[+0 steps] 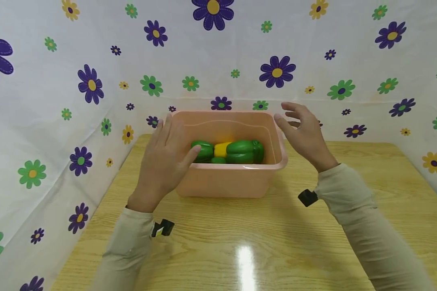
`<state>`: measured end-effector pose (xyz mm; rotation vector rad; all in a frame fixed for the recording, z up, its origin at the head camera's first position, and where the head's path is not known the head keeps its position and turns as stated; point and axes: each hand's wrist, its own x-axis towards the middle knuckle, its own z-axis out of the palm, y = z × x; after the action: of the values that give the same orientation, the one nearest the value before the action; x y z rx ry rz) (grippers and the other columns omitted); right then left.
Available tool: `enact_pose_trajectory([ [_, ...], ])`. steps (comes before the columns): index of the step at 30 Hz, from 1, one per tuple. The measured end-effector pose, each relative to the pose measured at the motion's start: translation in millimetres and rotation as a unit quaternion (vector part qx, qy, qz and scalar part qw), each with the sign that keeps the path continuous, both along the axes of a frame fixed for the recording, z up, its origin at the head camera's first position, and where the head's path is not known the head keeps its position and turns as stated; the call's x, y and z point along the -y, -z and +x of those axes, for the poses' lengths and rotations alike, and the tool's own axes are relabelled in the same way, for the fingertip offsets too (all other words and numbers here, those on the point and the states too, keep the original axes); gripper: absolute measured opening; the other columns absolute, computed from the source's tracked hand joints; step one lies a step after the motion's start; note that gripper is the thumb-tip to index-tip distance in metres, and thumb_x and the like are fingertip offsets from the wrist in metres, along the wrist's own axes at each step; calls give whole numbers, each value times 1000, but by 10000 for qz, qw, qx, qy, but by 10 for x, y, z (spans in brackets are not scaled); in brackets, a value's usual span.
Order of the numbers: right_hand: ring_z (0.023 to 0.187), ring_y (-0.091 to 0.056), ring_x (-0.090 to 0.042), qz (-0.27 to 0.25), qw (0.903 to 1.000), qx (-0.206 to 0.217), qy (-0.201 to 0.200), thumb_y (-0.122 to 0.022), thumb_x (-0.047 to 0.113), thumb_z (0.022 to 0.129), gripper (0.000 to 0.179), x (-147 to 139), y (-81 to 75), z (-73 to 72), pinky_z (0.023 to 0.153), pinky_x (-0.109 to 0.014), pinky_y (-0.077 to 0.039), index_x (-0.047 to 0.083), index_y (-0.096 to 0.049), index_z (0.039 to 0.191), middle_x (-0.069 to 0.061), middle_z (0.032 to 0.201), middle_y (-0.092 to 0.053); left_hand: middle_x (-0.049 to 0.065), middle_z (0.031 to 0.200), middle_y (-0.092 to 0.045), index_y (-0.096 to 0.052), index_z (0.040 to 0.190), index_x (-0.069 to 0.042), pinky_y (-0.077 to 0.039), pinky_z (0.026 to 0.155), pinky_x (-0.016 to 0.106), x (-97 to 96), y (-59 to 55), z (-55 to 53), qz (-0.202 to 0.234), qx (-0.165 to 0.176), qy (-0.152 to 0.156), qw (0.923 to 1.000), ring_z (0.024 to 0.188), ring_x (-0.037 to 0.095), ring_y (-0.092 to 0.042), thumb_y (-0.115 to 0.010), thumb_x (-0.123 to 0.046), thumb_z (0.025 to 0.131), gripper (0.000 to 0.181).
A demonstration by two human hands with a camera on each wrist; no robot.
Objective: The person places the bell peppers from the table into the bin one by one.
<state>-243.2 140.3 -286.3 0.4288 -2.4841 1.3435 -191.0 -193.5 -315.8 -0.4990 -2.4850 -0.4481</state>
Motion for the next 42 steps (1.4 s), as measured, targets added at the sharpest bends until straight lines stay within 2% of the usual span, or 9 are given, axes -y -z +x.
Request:
enact_pose_trajectory([
  [2, 140, -43, -39, 425, 9990, 112, -46, -58, 34, 104, 60, 35, 35, -10, 111, -56, -40, -1, -44, 150, -20, 153, -44, 26, 161, -28, -39, 154, 2, -16, 124, 51, 50, -37, -61, 323, -51, -145, 9994, 151, 40, -21, -57, -41, 103, 69],
  [7, 148, -25, -46, 1552, 9868, 378, -277, -59, 36, 102, 69, 120, 162, -69, 117, -64, -22, -6, -37, 152, -26, 158, -35, 25, 154, -41, -33, 158, -4, -32, 114, 58, 156, -42, -266, 432, 104, -432, 9981, 139, 45, -37, -54, -45, 102, 73],
  [11, 150, -11, -51, 2346, 9691, 526, -558, -62, 31, 101, 73, 159, 269, -118, 122, -60, -5, -6, -31, 155, -32, 160, -25, 26, 156, -36, -27, 160, -5, -29, 115, 61, 205, 44, -381, -14, 1097, -511, 9926, 141, 47, -32, -45, -59, 101, 83],
  [15, 151, -6, -50, 2542, 9607, 877, -695, -64, 30, 100, 81, 144, 324, -131, 122, -59, -9, -10, -20, 156, -36, 161, -15, 21, 167, -15, -13, 162, -1, -20, 121, 56, 216, 99, -431, -119, 2274, -420, 9728, 151, 42, -19, -35, -71, 98, 97],
  [18, 152, -3, -48, 2522, 9592, 1083, -681, -62, 29, 101, 84, 102, 324, -136, 121, -59, -12, -12, -13, 156, -38, 161, -7, 16, 169, -8, -7, 161, -1, -20, 122, 54, 185, 98, -443, 40, 2658, -370, 9633, 153, 38, -15, -34, -76, 96, 104],
  [19, 151, 0, -48, 2546, 9579, 1152, -665, -60, 29, 102, 85, 80, 323, -136, 121, -59, -10, -13, -9, 156, -38, 161, -1, 17, 169, -7, -7, 161, 1, -19, 122, 53, 167, 93, -446, 44, 2693, -357, 9624, 154, 38, -14, -34, -77, 95, 105],
  [26, 150, -7, -50, 2563, 9550, 1371, -592, -55, 27, 105, 85, -96, 316, -132, 120, -60, -14, -9, 1, 158, -35, 163, 4, 20, 168, -5, -6, 159, 5, -13, 124, 48, 13, 69, -468, -15, 2724, -215, 9620, 155, 34, -7, -34, -75, 96, 106],
  [32, 150, -1, -50, 2706, 9511, 1402, -507, -53, 28, 106, 82, -248, 310, -144, 120, -60, -10, -14, -2, 156, -36, 162, 5, 21, 168, -7, -9, 159, 7, -11, 124, 49, -156, 47, -482, -154, 2801, -273, 9595, 155, 35, -7, -32, -75, 97, 105],
  [42, 149, 3, -52, 2750, 9493, 1444, -488, -52, 29, 106, 84, -521, 287, -154, 120, -61, -6, -17, -1, 154, -36, 161, 7, 19, 167, -15, -12, 161, 1, -18, 123, 49, -466, 51, -513, -179, 2503, -261, 9677, 154, 35, -16, -34, -73, 97, 100],
])
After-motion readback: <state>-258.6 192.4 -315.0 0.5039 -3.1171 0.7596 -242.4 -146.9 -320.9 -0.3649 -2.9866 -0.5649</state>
